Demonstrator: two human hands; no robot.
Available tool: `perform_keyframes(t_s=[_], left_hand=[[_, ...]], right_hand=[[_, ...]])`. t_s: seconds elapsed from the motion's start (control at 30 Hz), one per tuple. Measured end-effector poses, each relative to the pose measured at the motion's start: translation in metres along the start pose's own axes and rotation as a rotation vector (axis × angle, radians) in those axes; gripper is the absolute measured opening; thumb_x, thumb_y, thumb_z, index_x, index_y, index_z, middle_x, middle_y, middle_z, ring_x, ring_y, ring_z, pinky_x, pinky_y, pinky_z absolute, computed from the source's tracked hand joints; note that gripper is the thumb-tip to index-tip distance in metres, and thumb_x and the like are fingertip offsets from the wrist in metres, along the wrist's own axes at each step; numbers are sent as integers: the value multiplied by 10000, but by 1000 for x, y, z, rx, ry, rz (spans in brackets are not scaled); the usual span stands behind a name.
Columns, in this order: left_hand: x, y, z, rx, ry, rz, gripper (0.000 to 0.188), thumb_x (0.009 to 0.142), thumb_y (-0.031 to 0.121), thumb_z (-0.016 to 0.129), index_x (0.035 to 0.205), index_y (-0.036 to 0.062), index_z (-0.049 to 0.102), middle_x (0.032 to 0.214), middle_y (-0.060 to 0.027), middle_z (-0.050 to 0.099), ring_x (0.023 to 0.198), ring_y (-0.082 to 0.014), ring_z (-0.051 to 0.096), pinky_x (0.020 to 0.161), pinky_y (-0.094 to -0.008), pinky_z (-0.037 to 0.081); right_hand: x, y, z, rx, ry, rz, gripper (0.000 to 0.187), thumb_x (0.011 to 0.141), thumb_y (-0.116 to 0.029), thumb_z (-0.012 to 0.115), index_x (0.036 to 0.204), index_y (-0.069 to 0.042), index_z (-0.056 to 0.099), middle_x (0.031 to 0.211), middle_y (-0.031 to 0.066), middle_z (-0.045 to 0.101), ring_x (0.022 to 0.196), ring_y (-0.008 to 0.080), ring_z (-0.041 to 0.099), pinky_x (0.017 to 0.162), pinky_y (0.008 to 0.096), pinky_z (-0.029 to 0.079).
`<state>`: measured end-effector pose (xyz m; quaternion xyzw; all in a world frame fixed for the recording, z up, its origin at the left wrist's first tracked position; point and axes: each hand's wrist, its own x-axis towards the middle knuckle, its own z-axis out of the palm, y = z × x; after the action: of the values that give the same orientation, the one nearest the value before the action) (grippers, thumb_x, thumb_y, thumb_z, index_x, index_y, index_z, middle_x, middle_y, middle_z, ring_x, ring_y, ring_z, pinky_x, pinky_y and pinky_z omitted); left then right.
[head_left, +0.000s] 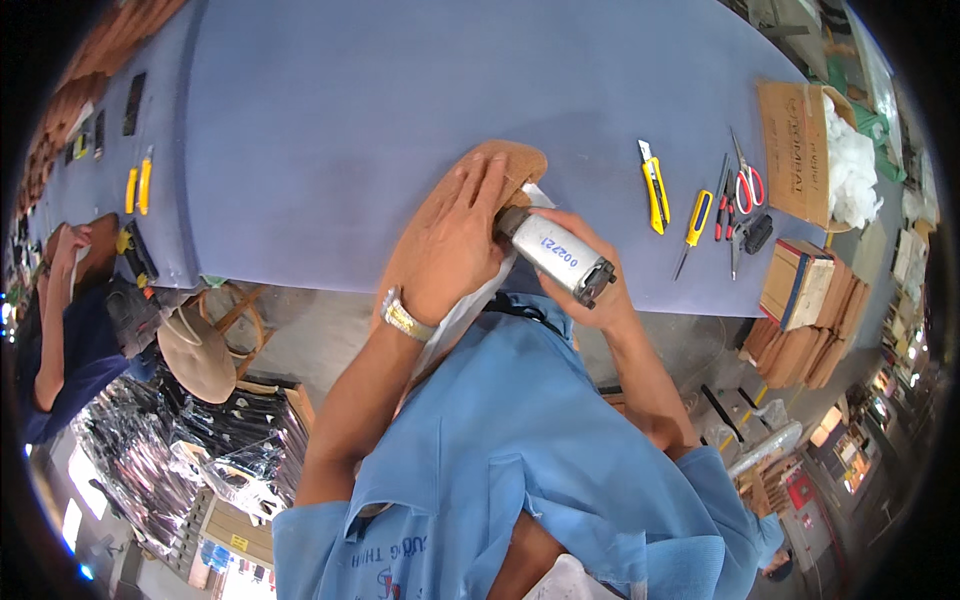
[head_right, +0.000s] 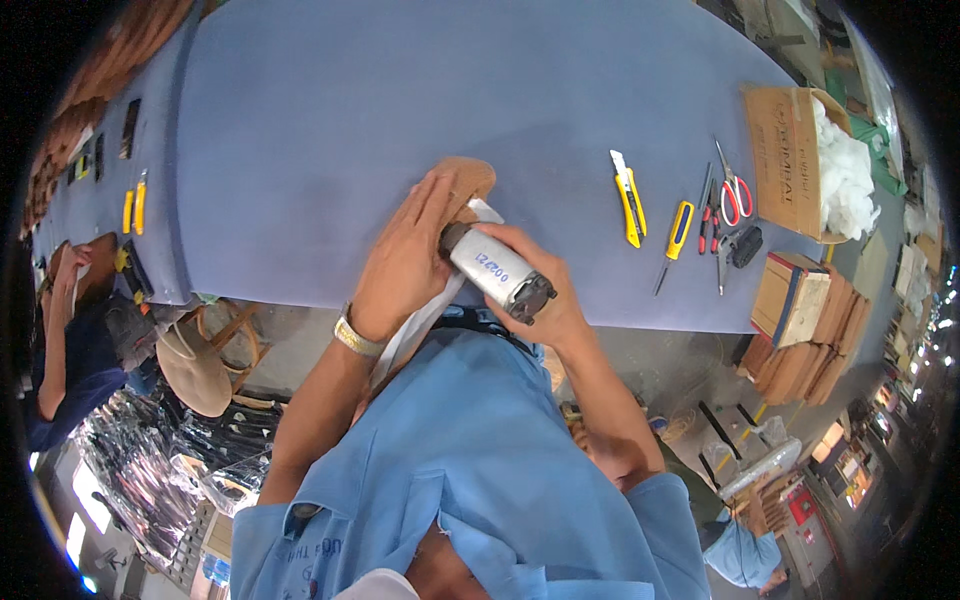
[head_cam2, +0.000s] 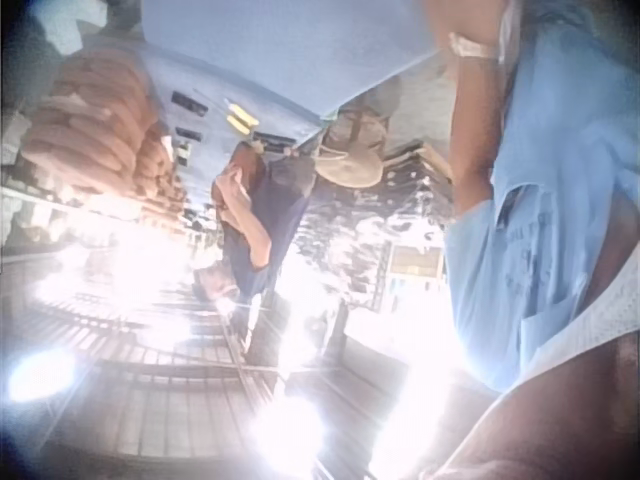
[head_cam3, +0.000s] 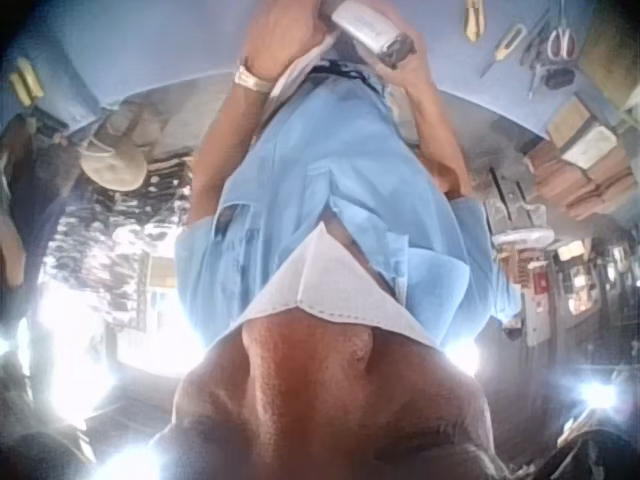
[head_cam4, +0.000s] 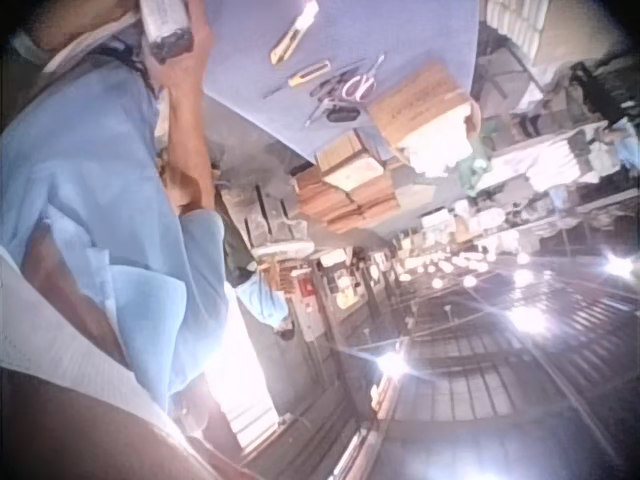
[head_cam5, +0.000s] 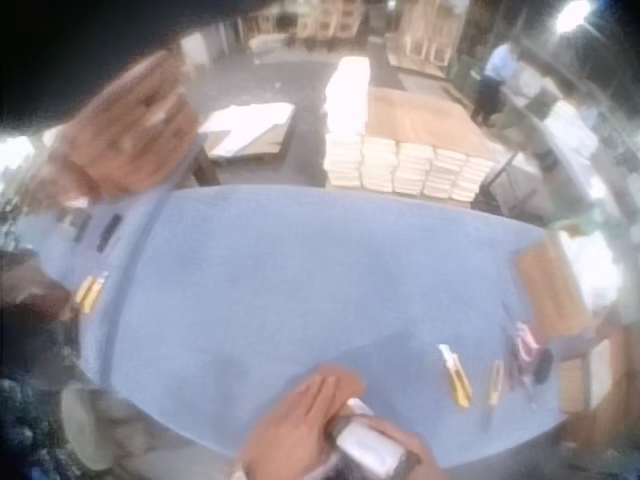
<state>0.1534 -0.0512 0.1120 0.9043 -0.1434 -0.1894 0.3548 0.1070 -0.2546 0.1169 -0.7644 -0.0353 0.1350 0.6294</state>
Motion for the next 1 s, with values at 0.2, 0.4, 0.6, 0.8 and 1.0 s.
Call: perform_keyframes(t_s=[0.2,0.4,0.6,0.8,1.0], left_hand=[[9,-75,-19,-659,-329,-170,684,1127,541,269,1672,129,232,1734,-159,193,1608,-330,154,1304,-454,154],[-8,-74,11,-423,-212,-123,700,1129,529,262,1668,85,218,1739,-204,131,1619,-355,48,1310,-467,67],[-33,-33,7,62,-75,21,715,1088,446,429,1645,43,233,1681,-270,255,1557,-436,253,1280,-480,249],[-37,-7,6,98,38,-108,716,1009,291,628,1572,-32,325,1557,-322,434,1445,-456,441,1211,-476,380],[-34,-21,11,80,48,-76,761,962,210,691,1557,-75,314,1532,-323,460,1427,-455,463,1194,-483,398]], right_hand=[[0,15,0,-46,20,-39,601,776,-78,745,1365,-79,625,1190,134,737,1041,286,735,922,351,554],[-4,17,2,-119,58,-46,568,785,-86,742,1343,-72,638,1166,139,745,1046,285,740,909,352,557],[-11,18,4,-164,76,-83,561,780,-80,745,1332,-64,645,1167,147,747,1046,275,743,910,348,560],[-14,16,11,-156,110,-52,575,780,-90,751,1344,-55,642,1178,148,747,1077,268,745,932,349,561],[-17,6,2,-162,34,-40,597,774,-103,762,1356,-54,641,1200,153,744,1083,275,747,919,350,571]])
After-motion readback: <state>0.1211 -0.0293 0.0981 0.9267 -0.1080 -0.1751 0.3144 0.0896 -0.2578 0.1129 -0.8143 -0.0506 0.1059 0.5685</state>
